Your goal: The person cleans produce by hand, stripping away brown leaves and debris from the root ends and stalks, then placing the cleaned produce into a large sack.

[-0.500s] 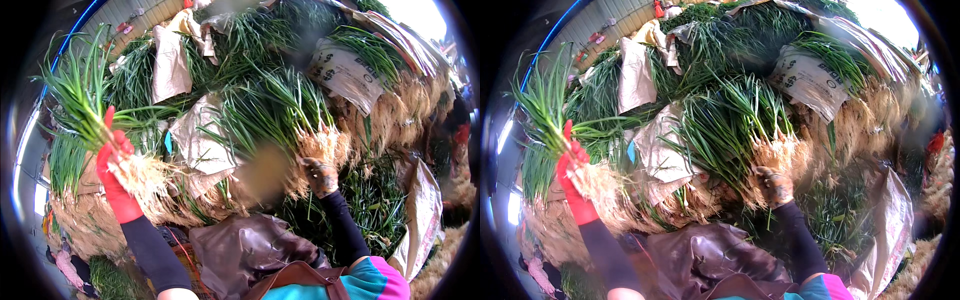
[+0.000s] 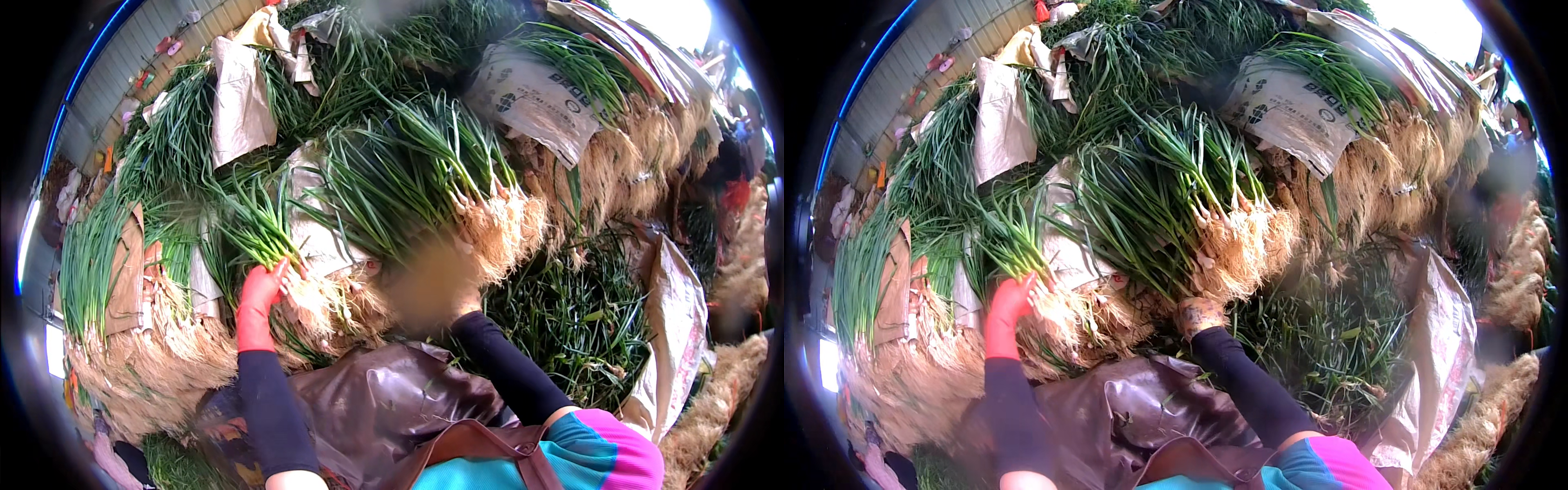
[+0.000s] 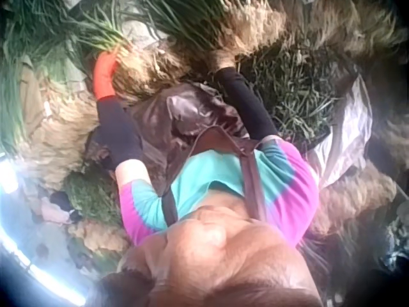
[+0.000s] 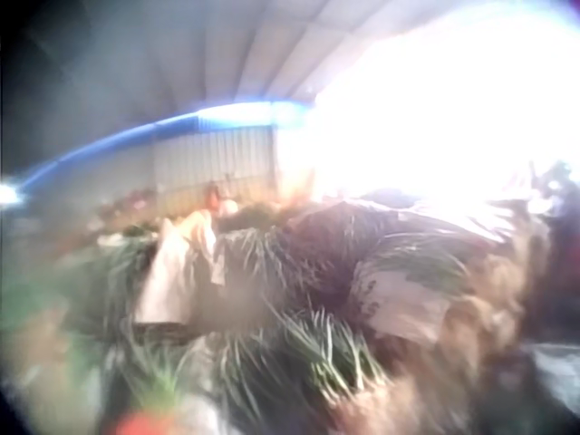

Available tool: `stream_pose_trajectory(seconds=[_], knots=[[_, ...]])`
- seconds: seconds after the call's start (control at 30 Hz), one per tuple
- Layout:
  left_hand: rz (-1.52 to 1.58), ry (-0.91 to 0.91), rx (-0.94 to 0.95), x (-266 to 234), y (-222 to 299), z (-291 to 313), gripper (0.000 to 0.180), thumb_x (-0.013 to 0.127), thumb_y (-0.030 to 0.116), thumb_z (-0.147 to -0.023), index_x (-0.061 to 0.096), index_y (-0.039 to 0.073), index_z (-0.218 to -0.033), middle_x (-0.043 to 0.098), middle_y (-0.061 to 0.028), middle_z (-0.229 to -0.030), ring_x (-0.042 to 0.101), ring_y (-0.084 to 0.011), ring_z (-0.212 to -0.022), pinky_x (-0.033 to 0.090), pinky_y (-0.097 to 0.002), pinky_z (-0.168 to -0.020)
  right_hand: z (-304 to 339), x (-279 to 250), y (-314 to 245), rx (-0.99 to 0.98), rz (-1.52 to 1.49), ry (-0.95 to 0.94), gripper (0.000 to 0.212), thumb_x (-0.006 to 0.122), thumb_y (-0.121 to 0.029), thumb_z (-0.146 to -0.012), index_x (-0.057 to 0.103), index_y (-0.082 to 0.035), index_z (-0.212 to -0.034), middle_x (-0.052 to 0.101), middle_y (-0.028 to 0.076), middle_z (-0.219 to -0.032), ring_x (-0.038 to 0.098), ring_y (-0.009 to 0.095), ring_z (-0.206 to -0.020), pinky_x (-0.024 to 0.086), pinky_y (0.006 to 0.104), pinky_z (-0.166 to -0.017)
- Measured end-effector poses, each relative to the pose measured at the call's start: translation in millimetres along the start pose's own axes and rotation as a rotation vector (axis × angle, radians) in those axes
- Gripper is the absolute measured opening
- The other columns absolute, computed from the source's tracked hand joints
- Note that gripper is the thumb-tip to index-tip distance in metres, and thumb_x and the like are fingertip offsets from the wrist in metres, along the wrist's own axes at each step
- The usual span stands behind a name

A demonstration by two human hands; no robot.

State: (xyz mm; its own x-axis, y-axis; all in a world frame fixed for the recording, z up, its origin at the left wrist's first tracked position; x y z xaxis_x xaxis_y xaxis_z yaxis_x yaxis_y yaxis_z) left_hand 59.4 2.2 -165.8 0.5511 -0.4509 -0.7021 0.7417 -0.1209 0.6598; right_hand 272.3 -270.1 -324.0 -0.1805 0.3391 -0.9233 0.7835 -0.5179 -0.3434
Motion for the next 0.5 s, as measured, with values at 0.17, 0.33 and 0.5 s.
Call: stream_pose_trajectory(seconds=[0.17,0.33,0.5], knots=[[-0.180,0.232,0.260,51.9,33.2,93.3,0.028,0.054,0.025,-0.090,0.064,0.004,-0.074,0.064,-0.0089,-0.068,0.060,-0.0148,-0.060,0.046,-0.0302,-0.055,20.4,-105.7,-42.0,-0.056,-0.177,-0.032,0.022,0.058,-0.029,-0.080,0.056,-0.008,-0.072,0.060,0.012,-0.064,0.061,0.032,-0.062,0.047,0.0427,-0.053],[1.014,-0.526,-0.074,200.1,-19.8,130.0,0.032,0.047,0.028,-0.095,0.060,-0.001,-0.102,0.065,-0.0130,-0.092,0.063,-0.0227,-0.080,0.053,-0.0352,-0.074,42.6,-112.0,-53.2,-0.453,-0.485,0.045,0.030,0.061,-0.035,-0.081,0.063,-0.005,-0.085,0.062,0.014,-0.071,0.062,0.031,-0.065,0.049,0.0396,-0.058],[1.362,-0.623,-0.073,218.5,-24.2,170.2,0.032,0.042,0.027,-0.096,0.057,-0.002,-0.099,0.064,-0.0131,-0.086,0.063,-0.0271,-0.077,0.052,-0.0446,-0.074,45.1,-65.5,-33.7,0.137,-1.216,-0.379,0.050,0.056,-0.045,-0.087,0.058,-0.001,-0.110,0.065,0.012,-0.088,0.061,0.018,-0.077,0.048,0.0296,-0.070]])
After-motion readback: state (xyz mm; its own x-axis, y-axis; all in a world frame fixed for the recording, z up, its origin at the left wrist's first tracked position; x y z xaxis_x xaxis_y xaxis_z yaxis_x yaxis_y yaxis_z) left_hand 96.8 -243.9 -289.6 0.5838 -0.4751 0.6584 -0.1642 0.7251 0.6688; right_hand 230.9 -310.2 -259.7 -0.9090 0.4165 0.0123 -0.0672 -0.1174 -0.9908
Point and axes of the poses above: each hand's wrist, its own z-axis away from the middle knuckle, its own x-axis out of the palm, y = z × x, the point moved 1 cm from there along -z, towards the middle knuckle
